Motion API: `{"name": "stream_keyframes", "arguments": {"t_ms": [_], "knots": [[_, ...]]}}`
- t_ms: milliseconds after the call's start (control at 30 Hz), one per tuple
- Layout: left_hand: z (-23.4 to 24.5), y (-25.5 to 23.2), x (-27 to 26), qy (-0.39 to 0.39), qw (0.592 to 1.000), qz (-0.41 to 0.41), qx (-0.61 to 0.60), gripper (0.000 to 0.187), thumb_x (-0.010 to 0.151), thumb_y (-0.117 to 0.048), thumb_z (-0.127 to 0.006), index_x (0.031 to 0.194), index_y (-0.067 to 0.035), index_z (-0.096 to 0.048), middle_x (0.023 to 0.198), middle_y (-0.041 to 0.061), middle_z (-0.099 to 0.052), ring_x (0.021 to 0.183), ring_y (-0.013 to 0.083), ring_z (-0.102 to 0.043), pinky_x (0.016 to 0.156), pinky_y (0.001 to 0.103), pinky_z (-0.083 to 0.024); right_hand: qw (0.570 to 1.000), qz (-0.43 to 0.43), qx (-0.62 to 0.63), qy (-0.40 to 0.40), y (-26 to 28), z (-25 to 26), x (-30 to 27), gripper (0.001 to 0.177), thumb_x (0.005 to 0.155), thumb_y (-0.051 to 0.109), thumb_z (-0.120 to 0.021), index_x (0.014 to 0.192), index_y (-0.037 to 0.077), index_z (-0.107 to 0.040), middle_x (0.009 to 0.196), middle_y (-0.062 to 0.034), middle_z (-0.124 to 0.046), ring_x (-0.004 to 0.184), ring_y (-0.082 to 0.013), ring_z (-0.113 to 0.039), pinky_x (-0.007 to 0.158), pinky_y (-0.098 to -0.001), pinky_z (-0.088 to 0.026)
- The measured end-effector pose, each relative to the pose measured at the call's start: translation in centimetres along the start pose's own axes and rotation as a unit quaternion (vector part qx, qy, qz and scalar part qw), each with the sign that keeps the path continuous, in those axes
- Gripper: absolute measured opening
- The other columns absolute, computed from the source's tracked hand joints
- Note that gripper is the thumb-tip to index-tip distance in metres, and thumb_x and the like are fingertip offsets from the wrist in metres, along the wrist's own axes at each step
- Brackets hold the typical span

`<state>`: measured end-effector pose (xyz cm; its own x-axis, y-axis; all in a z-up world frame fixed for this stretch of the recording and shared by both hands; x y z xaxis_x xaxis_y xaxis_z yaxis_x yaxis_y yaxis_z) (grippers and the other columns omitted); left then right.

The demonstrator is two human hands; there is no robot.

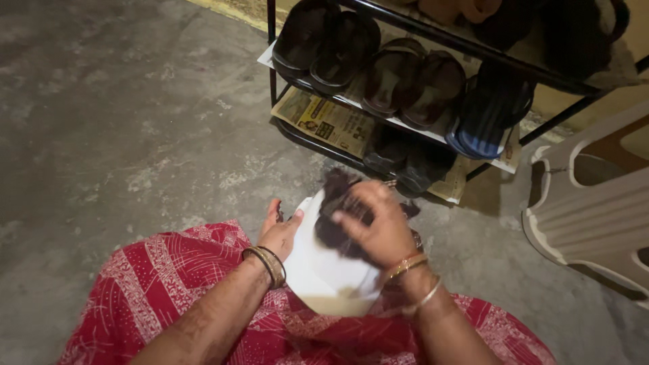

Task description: The person sits on the floor and wipes a dark-colored shoe with a patterned cloth. After cleaning the shoe, the person picks up a white cap and wipes it with the same cloth.

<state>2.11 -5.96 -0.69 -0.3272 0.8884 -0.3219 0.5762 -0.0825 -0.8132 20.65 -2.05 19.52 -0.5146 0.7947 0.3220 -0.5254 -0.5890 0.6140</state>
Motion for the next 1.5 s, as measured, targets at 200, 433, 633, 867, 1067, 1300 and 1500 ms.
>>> {"name": "stream_keyframes", "arguments": {"t_ms": [200,433,633,867,1067,1300,1500], "knots": [[-0.2,-1.2,-0.6,-0.012,0.999,-0.008,0.040,0.084,0.093,-0.019,-0.066,0.160,-0.012,-0.015,0.138,0.024,-0.056,0.115,0.0216,-0.062,0.095,0.031,-0.051,0.951,-0.183,0.240,-0.064,-14.2,-0.6,3.9,0.034,0.091,0.022,-0.075,0.117,0.002,-0.071,0.106,-0.0083,-0.075,0.094,-0.0176,-0.068,0.082,-0.0312,-0.055],[0.6,-0.9,-0.3,-0.015,0.988,-0.071,0.134,0.080,0.098,-0.022,-0.065,0.161,-0.007,-0.018,0.145,0.025,-0.051,0.126,0.0231,-0.056,0.104,0.030,-0.046,0.965,-0.122,0.199,-0.120,-14.2,-0.8,2.6,0.037,0.090,0.015,-0.069,0.125,0.004,-0.064,0.113,-0.0075,-0.074,0.103,-0.0180,-0.067,0.094,-0.0285,-0.053],[0.0,-0.9,-0.4,-0.002,0.999,-0.043,0.026,0.082,0.094,-0.021,-0.065,0.160,-0.009,-0.017,0.145,0.025,-0.049,0.123,0.0235,-0.056,0.101,0.030,-0.047,0.996,-0.020,0.051,-0.066,-6.1,0.8,1.6,0.044,0.089,0.019,-0.071,0.131,0.007,-0.064,0.135,-0.0099,-0.062,0.128,-0.0273,-0.062,0.111,-0.0365,-0.048],[-0.3,-2.1,-1.5,-0.020,0.987,-0.066,0.147,0.080,0.095,-0.027,-0.064,0.159,-0.006,-0.021,0.132,0.024,-0.061,0.111,0.0210,-0.062,0.095,0.030,-0.050,0.960,-0.161,-0.167,0.157,2.5,2.4,1.7,0.092,0.062,0.044,-0.091,0.143,0.021,-0.055,0.157,-0.0056,-0.033,0.138,-0.0366,-0.037,0.110,-0.0475,-0.039],[-0.5,-2.2,-1.9,-0.033,0.983,-0.071,0.167,0.083,0.094,-0.028,-0.065,0.159,-0.004,-0.020,0.118,0.024,-0.069,0.105,0.0201,-0.065,0.096,0.029,-0.050,0.965,-0.110,-0.107,0.214,1.3,2.6,4.1,0.070,0.065,0.031,-0.081,0.131,0.015,-0.064,0.136,-0.0080,-0.057,0.126,-0.0294,-0.059,0.109,-0.0369,-0.049],[-0.9,-3.4,-2.6,-0.032,0.973,-0.111,0.197,0.080,0.098,-0.029,-0.066,0.158,-0.001,-0.021,0.120,0.017,-0.068,0.111,0.0194,-0.066,0.098,0.031,-0.049,0.947,-0.108,-0.107,0.282,0.4,2.8,5.4,0.085,0.058,0.036,-0.089,0.135,0.014,-0.059,0.135,-0.0097,-0.056,0.129,-0.0289,-0.055,0.109,-0.0352,-0.045],[-1.5,-4.7,-3.9,-0.028,0.972,-0.067,0.222,0.081,0.095,-0.031,-0.063,0.159,-0.005,-0.020,0.110,0.023,-0.075,0.100,0.0210,-0.069,0.091,0.030,-0.052,0.930,-0.100,-0.155,0.318,0.4,1.9,6.5,0.095,0.056,0.040,-0.088,0.140,0.012,-0.054,0.137,-0.0121,-0.055,0.129,-0.0314,-0.057,0.108,-0.0357,-0.047]]}}
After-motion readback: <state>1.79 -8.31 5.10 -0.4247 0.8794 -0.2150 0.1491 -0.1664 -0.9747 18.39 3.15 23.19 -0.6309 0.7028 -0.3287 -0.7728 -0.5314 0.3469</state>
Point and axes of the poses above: each hand's wrist, its own x-axis towards the middle knuckle, its own z-axis out of the back of the hand, y = z × x, the point moved 4 cm from there along x, towards the middle knuckle
